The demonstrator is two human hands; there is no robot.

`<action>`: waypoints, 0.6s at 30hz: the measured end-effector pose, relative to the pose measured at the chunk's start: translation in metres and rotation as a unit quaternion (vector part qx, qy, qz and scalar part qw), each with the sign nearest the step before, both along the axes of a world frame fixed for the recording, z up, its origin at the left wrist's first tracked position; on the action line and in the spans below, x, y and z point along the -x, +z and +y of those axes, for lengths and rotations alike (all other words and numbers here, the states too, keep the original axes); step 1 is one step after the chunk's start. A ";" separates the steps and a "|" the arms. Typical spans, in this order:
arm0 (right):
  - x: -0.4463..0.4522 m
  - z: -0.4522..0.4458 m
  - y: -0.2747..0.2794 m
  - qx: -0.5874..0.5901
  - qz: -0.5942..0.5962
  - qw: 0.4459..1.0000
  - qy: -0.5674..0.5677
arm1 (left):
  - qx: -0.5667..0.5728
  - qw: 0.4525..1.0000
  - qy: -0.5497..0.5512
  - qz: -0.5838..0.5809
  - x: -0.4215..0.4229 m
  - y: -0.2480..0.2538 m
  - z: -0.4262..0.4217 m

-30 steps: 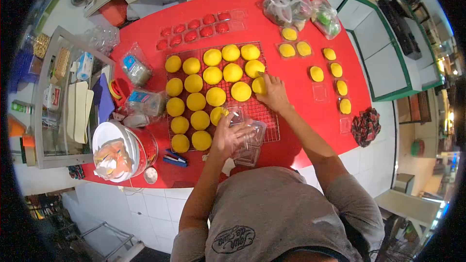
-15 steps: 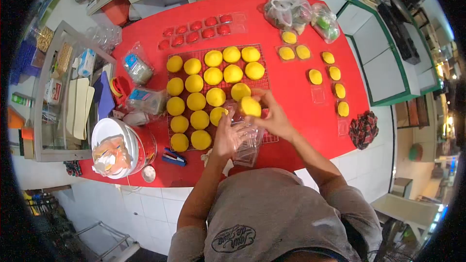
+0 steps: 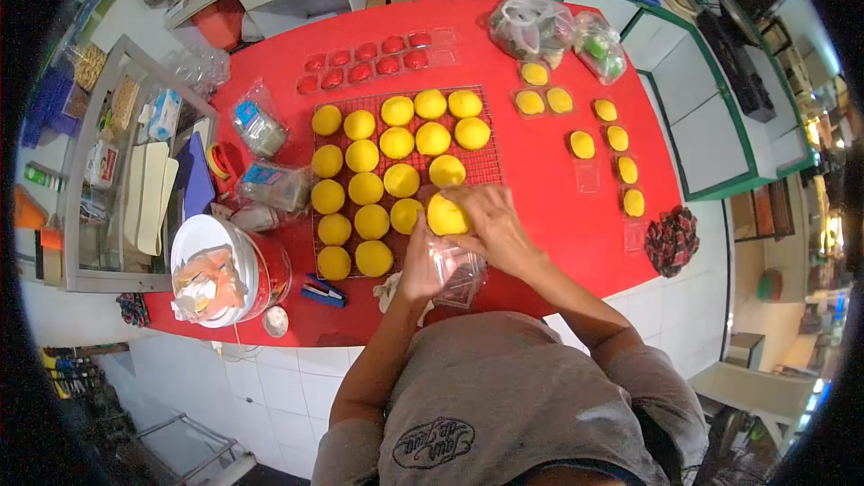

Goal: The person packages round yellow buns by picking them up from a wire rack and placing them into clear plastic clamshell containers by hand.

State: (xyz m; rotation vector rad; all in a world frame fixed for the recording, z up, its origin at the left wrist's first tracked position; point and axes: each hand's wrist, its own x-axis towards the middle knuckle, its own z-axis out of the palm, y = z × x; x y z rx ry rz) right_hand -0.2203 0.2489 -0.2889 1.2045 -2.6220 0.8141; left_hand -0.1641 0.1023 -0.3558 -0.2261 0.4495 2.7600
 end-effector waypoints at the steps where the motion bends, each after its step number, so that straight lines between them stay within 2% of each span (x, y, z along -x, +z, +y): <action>1: -0.001 0.000 0.001 0.014 -0.002 1.000 -0.005 | 0.012 1.000 0.000 0.002 -0.001 0.001 0.000; 5: -0.005 0.001 0.003 0.055 -0.009 0.998 -0.028 | 0.048 0.999 -0.009 0.007 -0.003 0.004 0.003; 10: -0.010 0.003 -0.001 0.053 0.040 0.998 -0.010 | -0.008 0.999 -0.034 0.003 -0.007 -0.011 -0.002; 13: -0.011 0.005 -0.009 -0.001 0.089 0.995 -0.033 | -0.132 0.988 -0.070 0.033 -0.008 -0.048 -0.004; 14: -0.011 0.007 -0.010 -0.019 0.106 0.993 -0.041 | -0.173 0.981 -0.081 0.043 -0.006 -0.046 -0.002; 15: -0.012 0.009 -0.009 -0.020 0.106 0.993 -0.049 | -0.173 0.980 -0.089 0.042 -0.005 -0.044 0.000; 18: -0.022 0.012 -0.004 0.063 0.021 0.993 -0.101 | -0.028 0.991 -0.091 0.095 -0.006 -0.023 0.004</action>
